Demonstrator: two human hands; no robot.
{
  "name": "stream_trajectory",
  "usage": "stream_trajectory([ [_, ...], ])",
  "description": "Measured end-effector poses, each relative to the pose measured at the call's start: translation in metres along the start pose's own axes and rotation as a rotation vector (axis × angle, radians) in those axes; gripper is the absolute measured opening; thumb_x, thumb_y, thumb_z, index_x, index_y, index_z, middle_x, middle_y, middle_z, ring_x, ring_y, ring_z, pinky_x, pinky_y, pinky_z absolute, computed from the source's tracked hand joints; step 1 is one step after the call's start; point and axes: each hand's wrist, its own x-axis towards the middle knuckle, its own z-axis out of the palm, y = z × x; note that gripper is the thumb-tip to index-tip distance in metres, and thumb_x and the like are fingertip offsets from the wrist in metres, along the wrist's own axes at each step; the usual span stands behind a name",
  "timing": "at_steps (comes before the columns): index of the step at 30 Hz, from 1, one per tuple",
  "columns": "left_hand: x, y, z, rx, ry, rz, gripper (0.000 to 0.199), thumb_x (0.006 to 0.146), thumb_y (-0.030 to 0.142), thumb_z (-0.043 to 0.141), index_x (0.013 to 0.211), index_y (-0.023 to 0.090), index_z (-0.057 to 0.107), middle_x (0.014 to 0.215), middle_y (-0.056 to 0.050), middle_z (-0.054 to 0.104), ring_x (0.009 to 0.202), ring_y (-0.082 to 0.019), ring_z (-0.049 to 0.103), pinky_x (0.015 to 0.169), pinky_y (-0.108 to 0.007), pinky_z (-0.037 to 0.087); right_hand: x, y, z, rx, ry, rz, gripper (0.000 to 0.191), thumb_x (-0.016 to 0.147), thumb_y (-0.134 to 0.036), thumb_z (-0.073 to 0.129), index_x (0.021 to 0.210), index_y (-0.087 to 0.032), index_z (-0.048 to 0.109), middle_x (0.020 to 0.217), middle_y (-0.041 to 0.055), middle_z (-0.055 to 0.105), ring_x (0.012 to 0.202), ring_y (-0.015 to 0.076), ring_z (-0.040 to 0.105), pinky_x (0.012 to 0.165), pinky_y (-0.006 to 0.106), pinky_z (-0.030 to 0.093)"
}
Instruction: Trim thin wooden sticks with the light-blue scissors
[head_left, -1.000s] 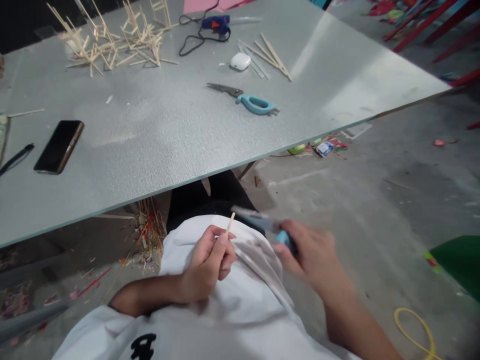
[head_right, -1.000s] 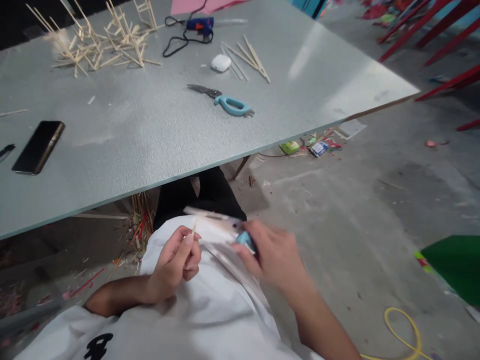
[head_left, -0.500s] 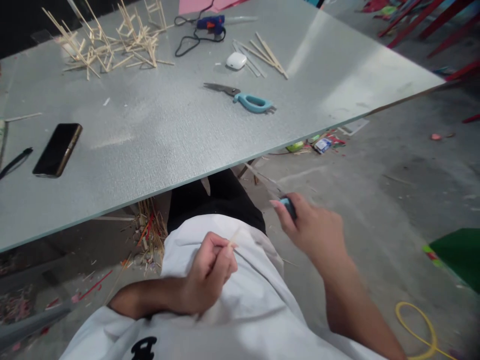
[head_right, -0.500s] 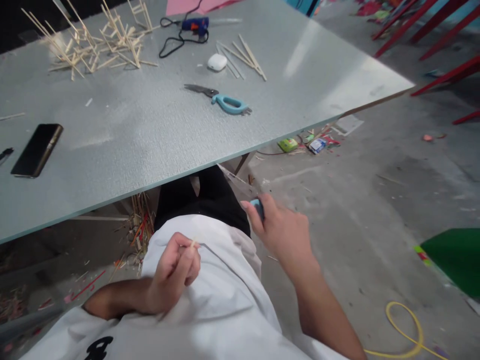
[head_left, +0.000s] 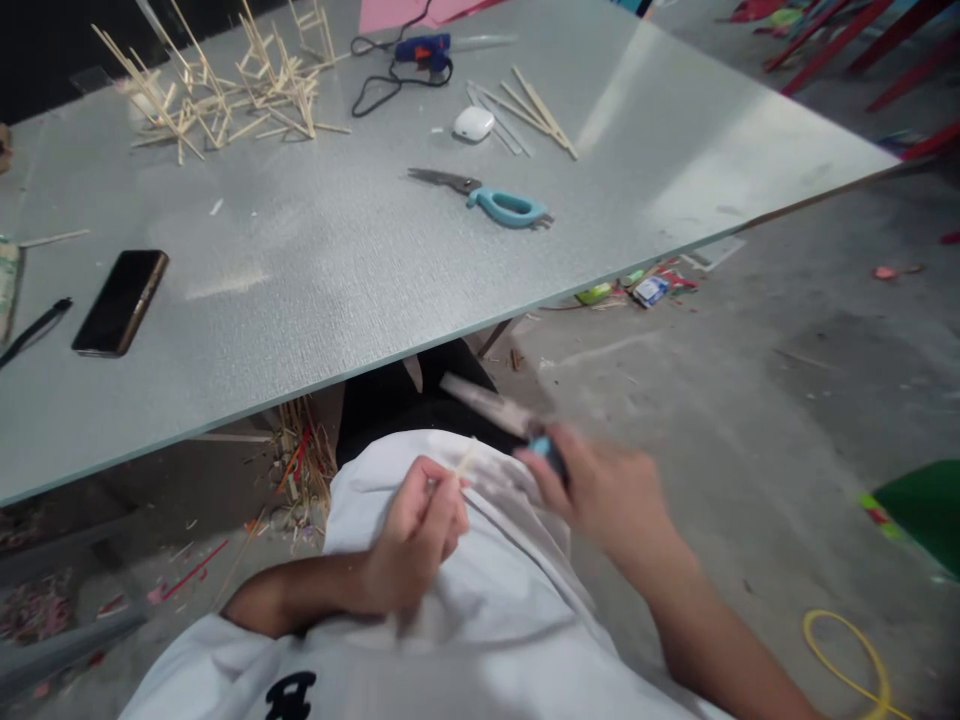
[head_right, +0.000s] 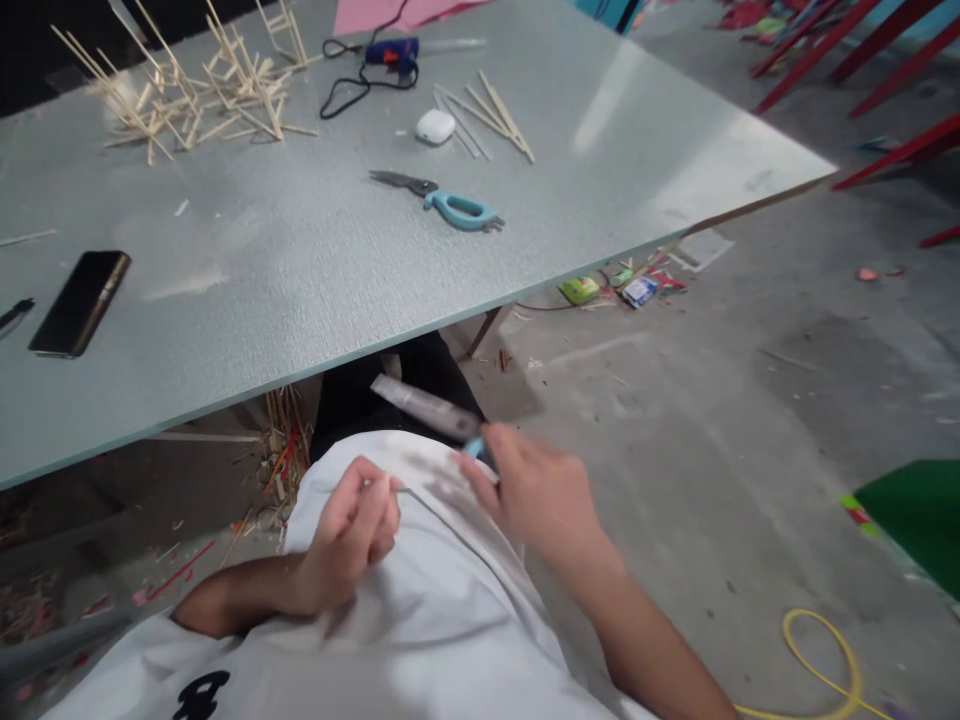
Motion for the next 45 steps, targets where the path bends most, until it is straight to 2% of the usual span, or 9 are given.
stream_trajectory([
  [4,-0.001,0.004,0.000,-0.029,-0.037,-0.033,0.038,0.103,0.056,0.047,0.094,0.020,0.040,0.057,0.011,0.036,0.045,-0.004,0.020,0.044,-0.018,0.020,0.003,0.016,0.005,-0.030,0.029,0.259,0.044,0.104,-0.053,0.040,0.098,-0.017,0.066,0.059,0.0025,0.061,0.048,0.0167,0.052,0.051,0.029,0.023],
  [9,0.011,0.005,-0.001,-0.126,0.072,-0.093,0.043,0.098,0.061,0.054,0.098,0.021,0.041,0.057,0.010,0.038,0.043,-0.005,0.019,0.040,-0.018,0.018,-0.007,0.000,-0.008,0.279,0.038,-0.173,0.033,0.103,-0.045,0.045,0.093,-0.019,0.061,0.065,0.0006,0.062,0.055,0.0142,0.056,0.057,0.026,0.037],
  [14,0.010,0.005,-0.001,-0.109,0.075,-0.116,0.046,0.095,0.064,0.056,0.099,0.020,0.040,0.058,0.012,0.035,0.043,-0.004,0.016,0.039,-0.017,0.016,-0.006,-0.016,-0.008,0.242,-0.032,-0.252,0.035,0.105,-0.046,0.045,0.089,-0.018,0.060,0.071,0.0029,0.067,0.058,0.0146,0.059,0.059,0.027,0.038],
  [21,-0.003,0.007,0.000,-0.030,-0.048,-0.020,0.037,0.102,0.056,0.049,0.095,0.020,0.040,0.056,0.010,0.038,0.044,-0.004,0.021,0.043,-0.017,0.019,0.004,0.010,0.006,-0.028,-0.028,0.265,0.046,0.104,-0.054,0.039,0.096,-0.017,0.065,0.057,0.0031,0.062,0.045,0.0176,0.052,0.050,0.028,0.024],
  [27,0.015,0.008,-0.002,-0.209,0.034,-0.143,0.044,0.094,0.062,0.059,0.098,0.021,0.042,0.058,0.010,0.038,0.043,-0.004,0.015,0.039,-0.016,0.015,-0.007,-0.003,-0.009,0.296,-0.013,-0.153,0.031,0.104,-0.045,0.045,0.093,-0.020,0.060,0.063,0.0002,0.063,0.051,0.0142,0.058,0.055,0.026,0.038],
  [32,0.016,0.008,-0.003,-0.162,0.075,-0.150,0.049,0.092,0.065,0.061,0.098,0.021,0.041,0.060,0.012,0.032,0.042,-0.003,0.013,0.038,-0.015,0.014,-0.005,-0.018,-0.008,0.242,-0.061,-0.214,0.035,0.104,-0.047,0.046,0.088,-0.019,0.059,0.067,0.0016,0.065,0.054,0.0145,0.058,0.057,0.027,0.036],
  [37,-0.001,0.004,-0.001,-0.081,-0.050,-0.077,0.041,0.100,0.060,0.049,0.096,0.021,0.041,0.056,0.011,0.034,0.040,-0.004,0.018,0.038,-0.015,0.016,0.005,0.003,0.007,-0.041,-0.050,0.129,0.046,0.103,-0.056,0.041,0.089,-0.019,0.063,0.053,0.0015,0.056,0.044,0.0161,0.047,0.051,0.029,0.018],
  [40,-0.003,0.007,0.000,-0.131,-0.084,-0.094,0.038,0.101,0.058,0.050,0.096,0.020,0.042,0.058,0.011,0.033,0.043,-0.003,0.017,0.039,-0.015,0.017,0.006,0.015,0.008,0.003,-0.019,0.264,0.047,0.104,-0.057,0.038,0.095,-0.018,0.063,0.055,0.0014,0.058,0.045,0.0160,0.048,0.051,0.028,0.021],
  [45,0.010,0.014,0.000,-0.238,-0.025,-0.180,0.043,0.094,0.059,0.062,0.098,0.020,0.044,0.061,0.011,0.029,0.046,-0.003,0.014,0.040,-0.014,0.017,-0.004,0.002,-0.010,0.296,0.004,-0.160,0.032,0.104,-0.045,0.044,0.094,-0.019,0.059,0.064,-0.0001,0.063,0.051,0.0136,0.055,0.056,0.026,0.037],
])
